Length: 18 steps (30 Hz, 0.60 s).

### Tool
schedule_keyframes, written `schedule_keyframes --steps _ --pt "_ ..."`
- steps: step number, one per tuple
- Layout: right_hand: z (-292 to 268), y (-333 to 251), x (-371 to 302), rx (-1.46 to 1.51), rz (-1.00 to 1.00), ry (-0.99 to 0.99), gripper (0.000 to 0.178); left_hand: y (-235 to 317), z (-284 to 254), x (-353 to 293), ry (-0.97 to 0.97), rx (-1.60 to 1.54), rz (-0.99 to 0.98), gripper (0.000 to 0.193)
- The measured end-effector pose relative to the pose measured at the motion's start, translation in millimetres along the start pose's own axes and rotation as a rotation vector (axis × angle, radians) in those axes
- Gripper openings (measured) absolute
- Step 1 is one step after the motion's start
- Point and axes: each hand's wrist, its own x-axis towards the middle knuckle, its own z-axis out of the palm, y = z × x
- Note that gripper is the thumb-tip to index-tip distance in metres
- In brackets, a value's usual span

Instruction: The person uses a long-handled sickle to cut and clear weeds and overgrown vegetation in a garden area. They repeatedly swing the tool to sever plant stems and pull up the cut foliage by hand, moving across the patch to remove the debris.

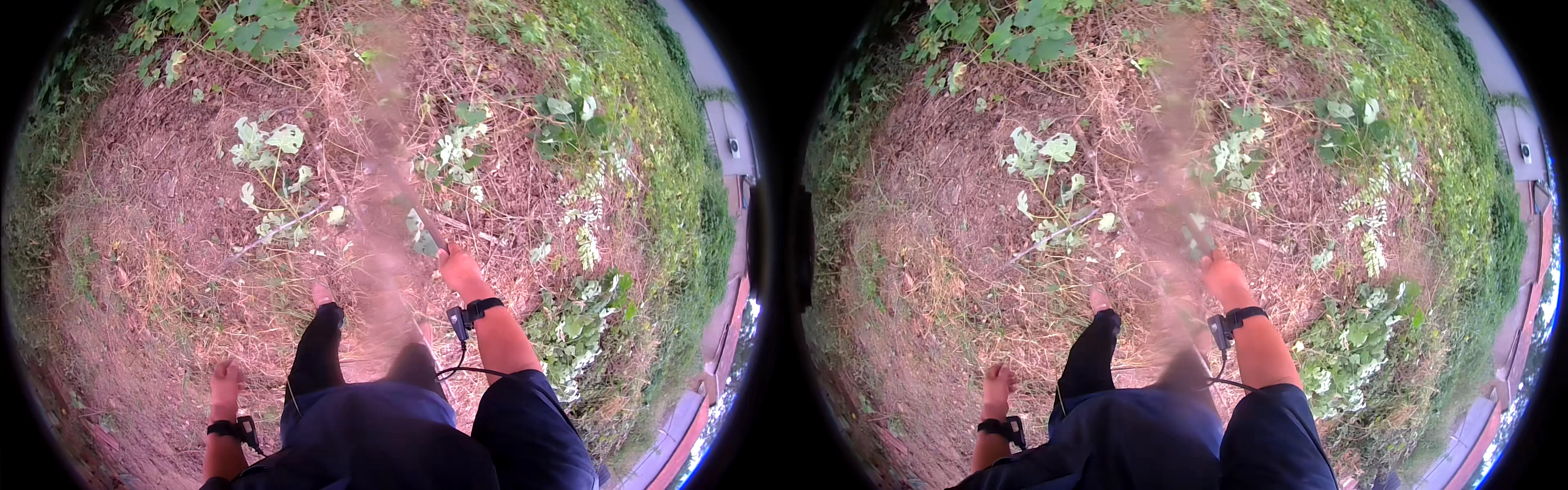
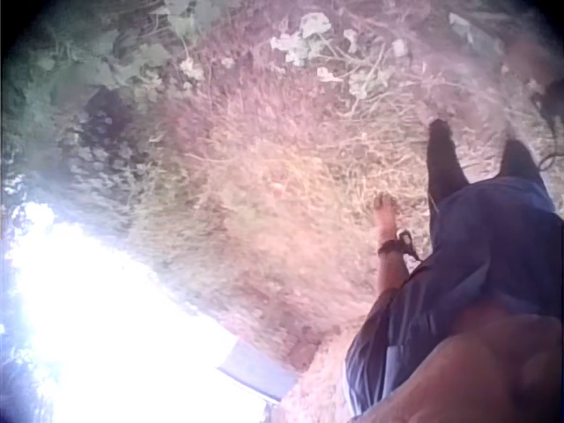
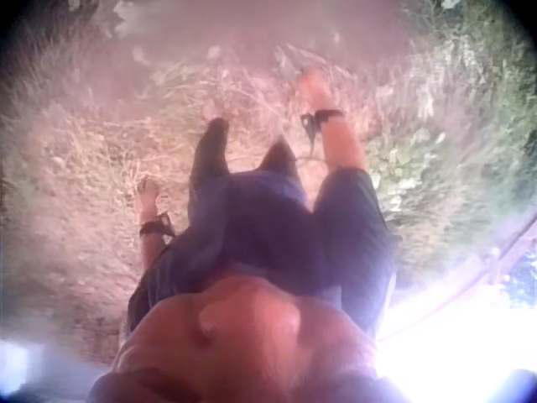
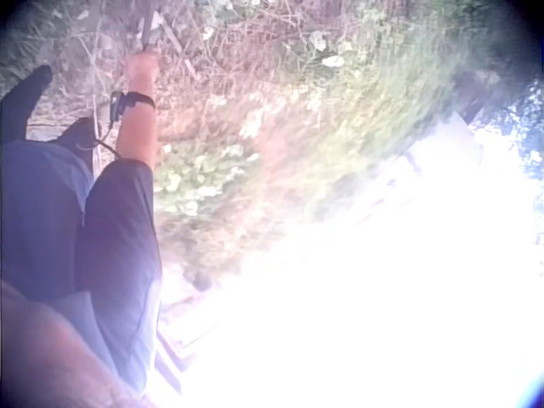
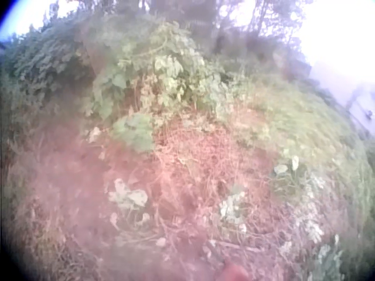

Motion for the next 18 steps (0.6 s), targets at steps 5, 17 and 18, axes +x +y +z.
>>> schedule_keyframes --steps 5,17,18 --pt "-9 90 -72 0.113 -0.059 0.044 0.040 24 86 -43 0.034 -0.023 0.297 0.057" --pt "-4 326 -253 0.215 -0.026 0.224 0.037 43 253 -248 -0.671 -0.074 0.273 0.072" --pt "-3 325 -258 0.160 0.019 0.200 0.037 39 255 -258 -0.800 0.036 0.237 0.072"
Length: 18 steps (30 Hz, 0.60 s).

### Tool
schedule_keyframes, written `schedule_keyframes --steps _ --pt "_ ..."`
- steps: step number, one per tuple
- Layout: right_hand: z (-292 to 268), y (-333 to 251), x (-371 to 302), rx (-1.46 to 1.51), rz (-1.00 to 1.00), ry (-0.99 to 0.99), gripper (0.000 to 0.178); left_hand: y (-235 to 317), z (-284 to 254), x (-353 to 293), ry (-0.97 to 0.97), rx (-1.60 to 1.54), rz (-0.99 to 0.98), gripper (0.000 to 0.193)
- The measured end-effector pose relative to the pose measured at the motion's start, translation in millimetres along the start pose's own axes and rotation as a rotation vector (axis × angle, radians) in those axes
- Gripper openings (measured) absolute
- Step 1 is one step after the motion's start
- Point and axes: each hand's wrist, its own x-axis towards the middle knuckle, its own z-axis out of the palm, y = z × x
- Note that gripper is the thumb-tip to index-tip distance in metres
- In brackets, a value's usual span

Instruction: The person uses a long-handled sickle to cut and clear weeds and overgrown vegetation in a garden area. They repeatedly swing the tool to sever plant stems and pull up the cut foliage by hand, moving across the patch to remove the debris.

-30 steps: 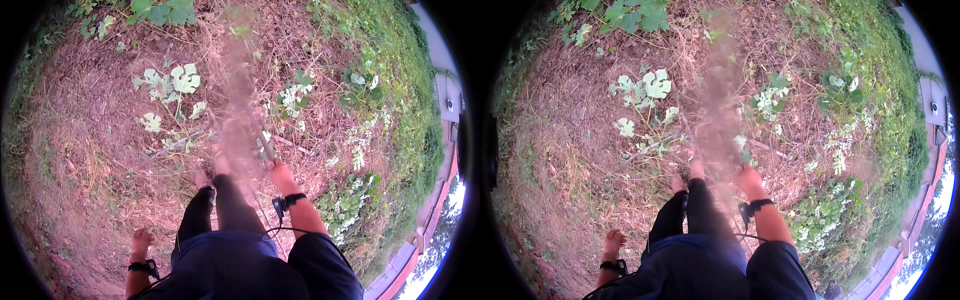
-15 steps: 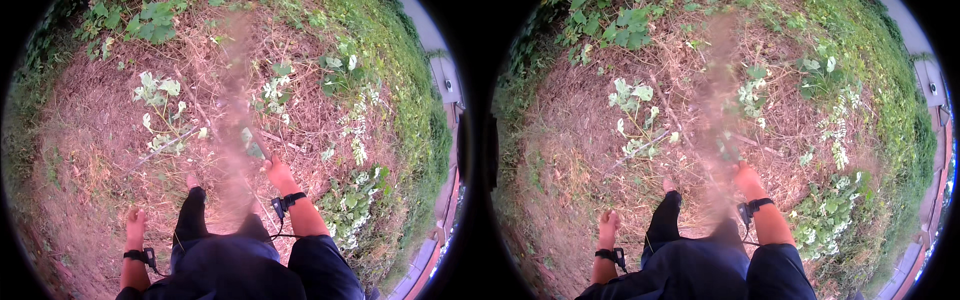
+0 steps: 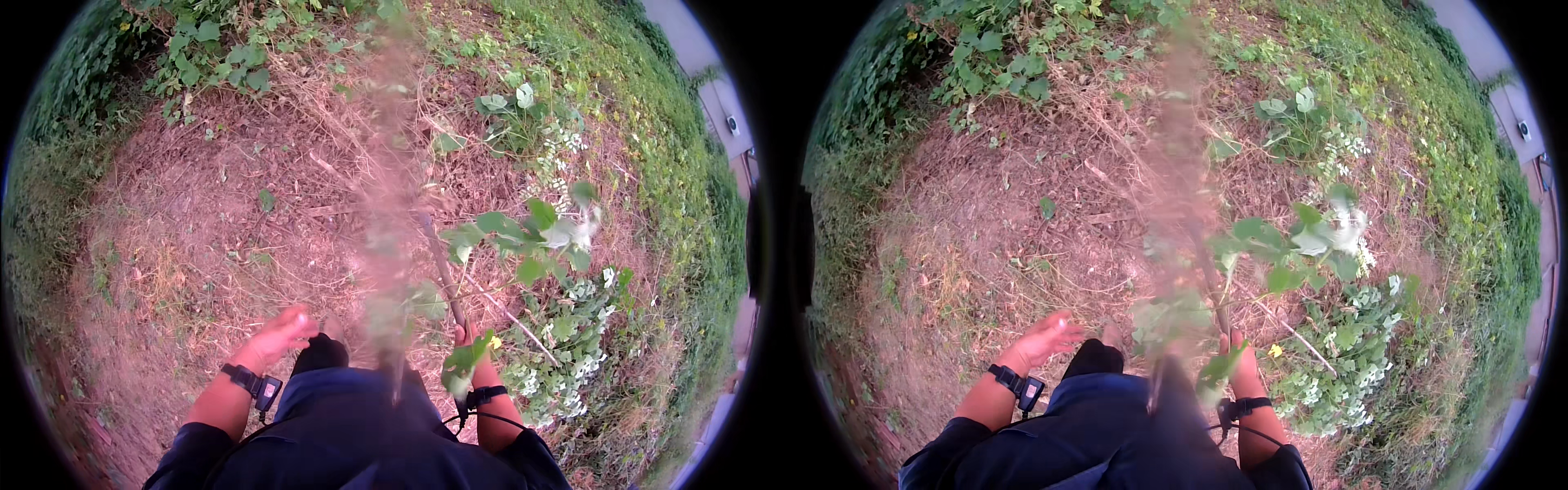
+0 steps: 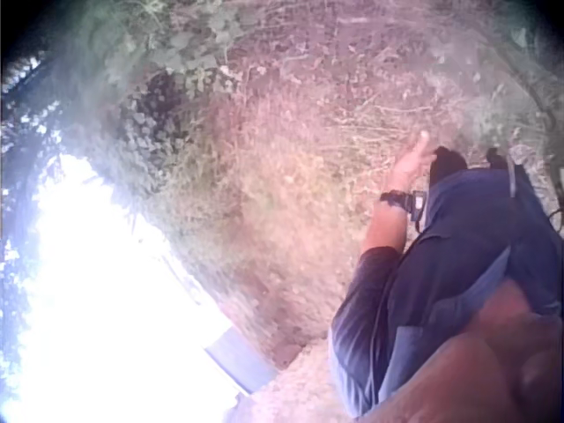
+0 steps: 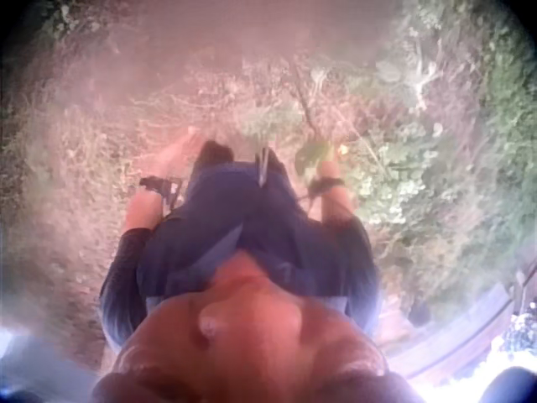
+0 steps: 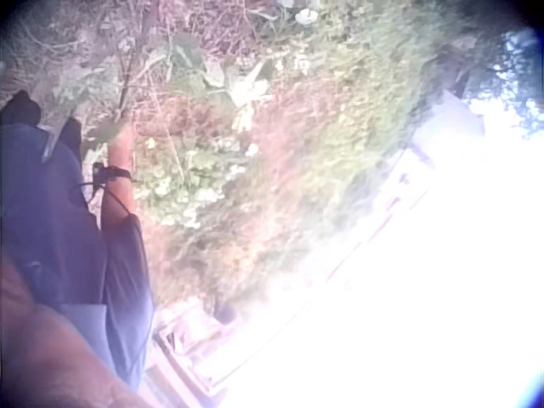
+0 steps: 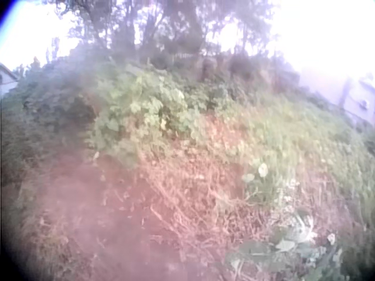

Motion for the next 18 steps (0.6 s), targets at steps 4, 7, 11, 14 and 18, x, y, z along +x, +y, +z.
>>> schedule_keyframes --steps 4,7,11,14,18 --pt "-10 -14 -2 0.052 0.021 -0.088 0.036 -8 28 -13 -0.305 0.125 -0.156 0.071" --pt "1 -38 10 0.037 0.003 -0.084 0.038 -20 48 -4 -0.433 0.109 -0.224 0.074" --pt "29 -69 21 0.110 -0.049 -0.008 0.040 -51 73 16 -0.537 0.023 -0.302 0.082" --pt "42 -83 23 0.117 -0.056 0.010 0.038 -72 79 31 -0.489 -0.029 -0.316 0.088" --pt "50 -83 25 0.175 -0.035 -0.016 0.038 -85 81 34 -0.396 0.087 -0.196 0.069"
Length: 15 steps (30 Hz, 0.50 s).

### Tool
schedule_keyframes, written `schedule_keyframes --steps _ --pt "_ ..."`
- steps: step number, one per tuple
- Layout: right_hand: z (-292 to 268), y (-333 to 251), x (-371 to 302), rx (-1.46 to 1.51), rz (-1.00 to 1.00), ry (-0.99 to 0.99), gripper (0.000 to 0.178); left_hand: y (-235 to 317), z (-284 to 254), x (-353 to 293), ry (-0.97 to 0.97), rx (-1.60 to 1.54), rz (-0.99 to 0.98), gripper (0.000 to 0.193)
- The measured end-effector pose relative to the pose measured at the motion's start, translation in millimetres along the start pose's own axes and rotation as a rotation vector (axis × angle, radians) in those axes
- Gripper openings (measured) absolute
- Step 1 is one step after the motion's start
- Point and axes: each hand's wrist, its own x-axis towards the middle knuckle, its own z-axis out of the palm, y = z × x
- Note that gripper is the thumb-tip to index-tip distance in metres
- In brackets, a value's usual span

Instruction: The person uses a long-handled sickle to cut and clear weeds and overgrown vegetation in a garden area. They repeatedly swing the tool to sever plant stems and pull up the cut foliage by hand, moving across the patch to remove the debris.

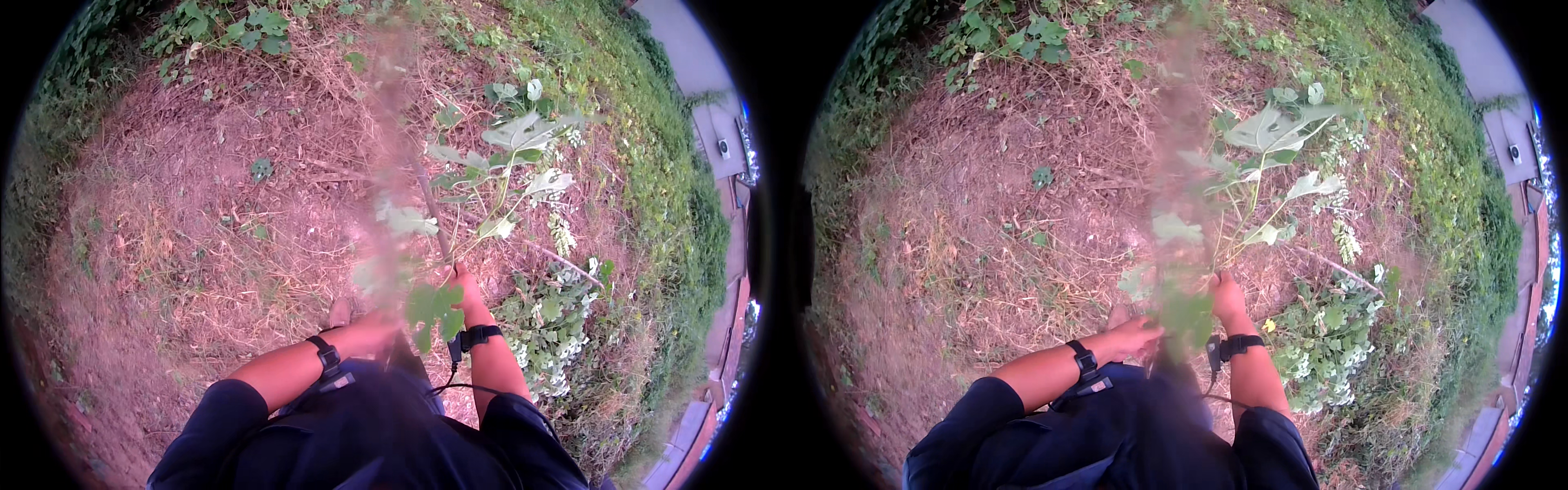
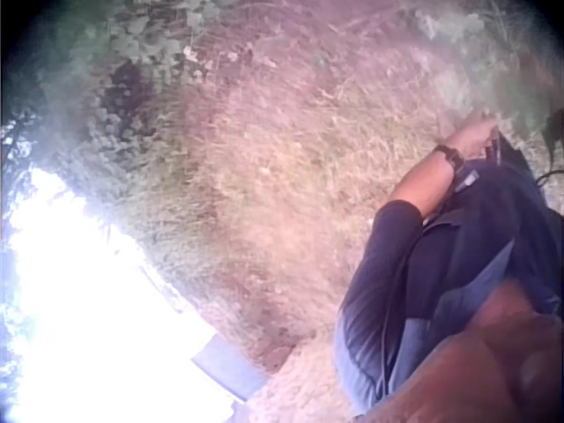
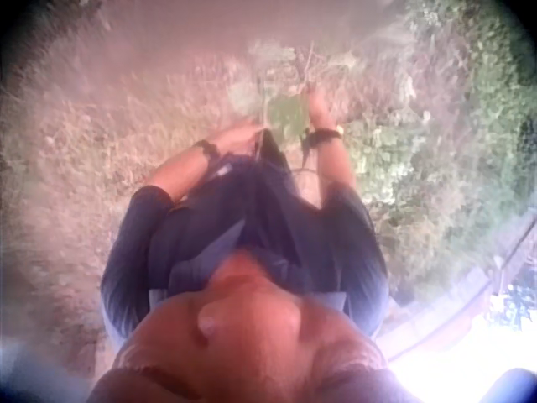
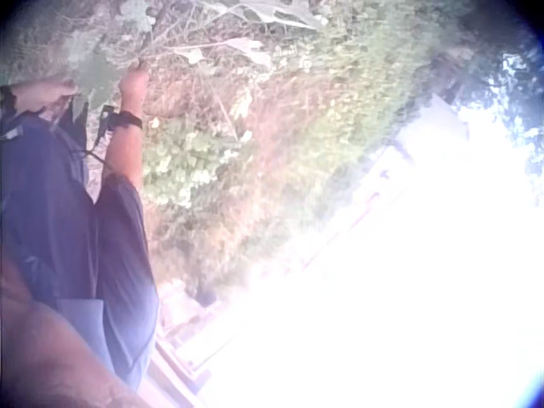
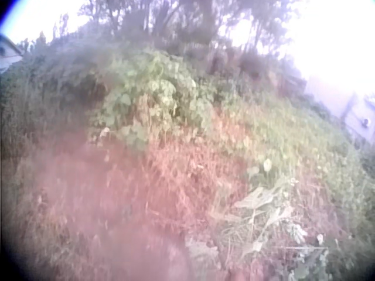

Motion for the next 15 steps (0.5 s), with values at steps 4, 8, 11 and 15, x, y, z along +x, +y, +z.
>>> schedule_keyframes --steps 4,8,11,15 --pt "15 14 10 0.145 0.001 -0.012 0.036 -4 3 -9 0.228 -0.136 0.090 0.050" --pt "28 31 25 0.360 0.005 -0.041 0.038 -11 5 -12 0.379 -0.103 0.089 0.038" --pt "30 40 27 0.376 -0.097 -0.105 0.042 -21 10 1 0.406 -0.042 0.126 0.030" --pt "17 57 19 0.371 -0.018 -0.012 0.042 -33 25 22 0.370 -0.222 0.083 0.023"
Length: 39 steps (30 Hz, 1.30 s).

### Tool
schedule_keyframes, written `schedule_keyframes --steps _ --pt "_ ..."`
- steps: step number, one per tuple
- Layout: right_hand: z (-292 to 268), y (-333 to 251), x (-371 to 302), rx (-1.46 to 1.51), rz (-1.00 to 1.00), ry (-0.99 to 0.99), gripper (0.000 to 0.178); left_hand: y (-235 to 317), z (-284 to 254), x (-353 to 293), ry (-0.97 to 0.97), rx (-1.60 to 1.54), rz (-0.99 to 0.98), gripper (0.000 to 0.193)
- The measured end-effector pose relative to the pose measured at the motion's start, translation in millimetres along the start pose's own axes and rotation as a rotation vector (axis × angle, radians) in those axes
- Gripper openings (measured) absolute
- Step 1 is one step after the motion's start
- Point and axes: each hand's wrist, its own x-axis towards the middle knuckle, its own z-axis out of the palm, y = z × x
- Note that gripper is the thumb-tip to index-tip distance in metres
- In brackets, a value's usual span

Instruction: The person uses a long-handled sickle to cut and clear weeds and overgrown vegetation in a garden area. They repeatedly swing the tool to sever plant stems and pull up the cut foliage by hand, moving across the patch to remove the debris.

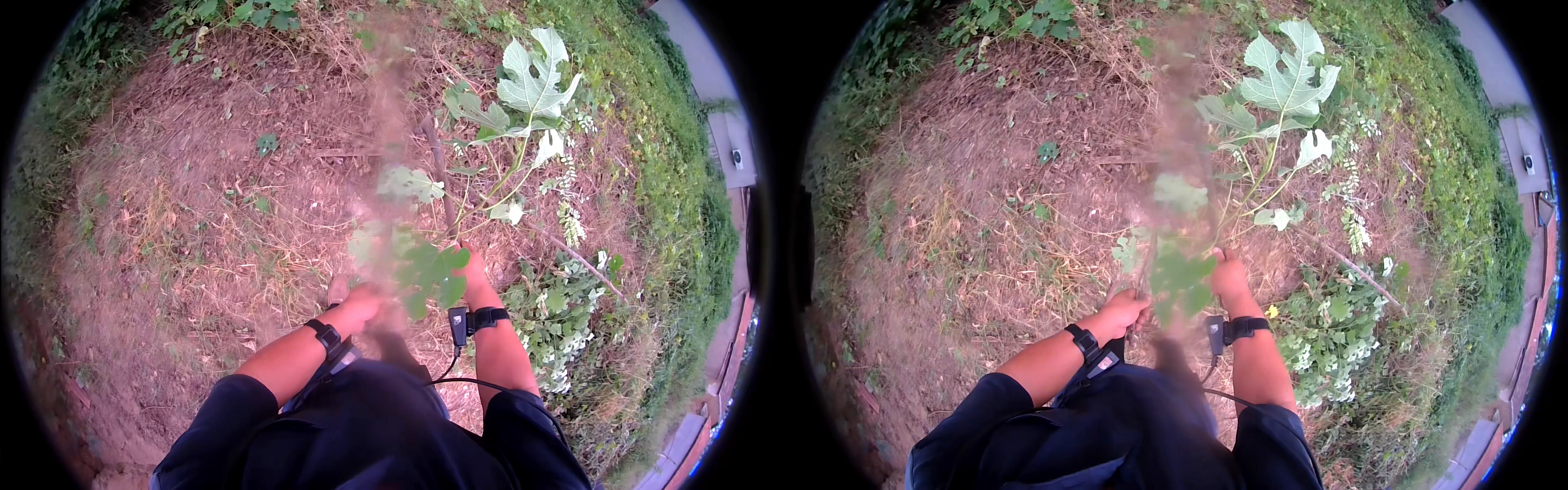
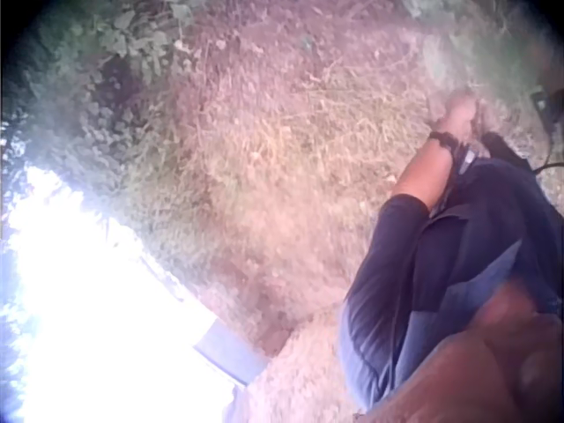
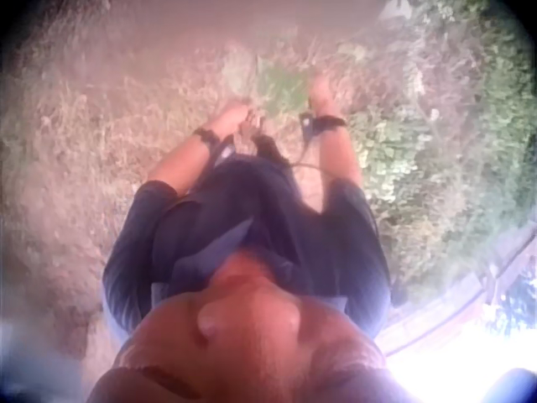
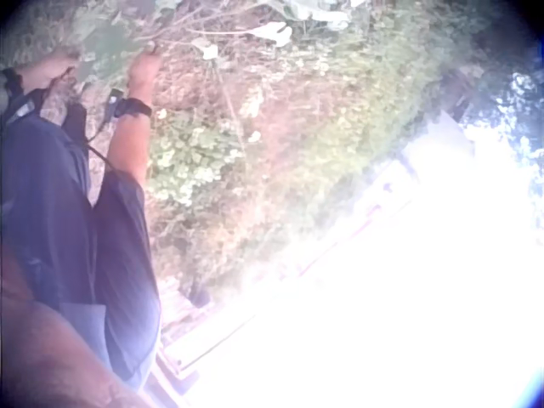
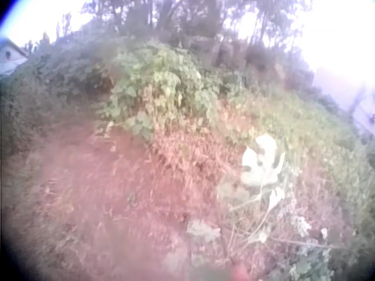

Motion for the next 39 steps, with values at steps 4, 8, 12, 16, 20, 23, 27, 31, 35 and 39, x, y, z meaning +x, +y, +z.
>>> schedule_keyframes --steps 4,8,12,16,20,23,27,31,35,39 --pt "-31 29 -14 0.104 -0.065 -0.049 0.041 -6 1 -16 0.207 0.293 0.191 0.020" --pt "-44 61 -60 -0.075 -0.150 0.026 0.039 -4 -39 -74 0.314 0.779 0.257 0.028" --pt "-67 68 -152 -0.059 -0.055 -0.111 0.036 -33 -88 -164 0.326 1.003 0.307 0.031" --pt "-101 73 -220 0.100 0.276 -0.335 0.034 -100 -119 -240 0.314 1.087 0.019 0.033" --pt "-97 96 -194 -0.048 0.006 -0.367 0.032 -146 -129 -255 0.428 1.031 0.016 0.034" --pt "-68 105 -152 -0.039 -0.373 -0.273 0.032 -150 -123 -244 0.518 0.926 0.013 0.035" --pt "-45 74 -116 -0.111 -0.168 -0.317 0.033 -138 -110 -237 0.634 0.907 0.016 0.035" --pt "-27 31 -95 0.113 -0.097 -0.143 0.026 -130 -106 -238 0.659 0.815 0.026 0.035" --pt "-23 19 -54 0.254 -0.151 0.058 0.023 -135 -113 -238 0.654 0.828 0.044 0.035" --pt "-34 28 -30 0.429 -0.036 0.062 0.015 -149 -116 -246 0.635 0.880 -0.113 0.034"
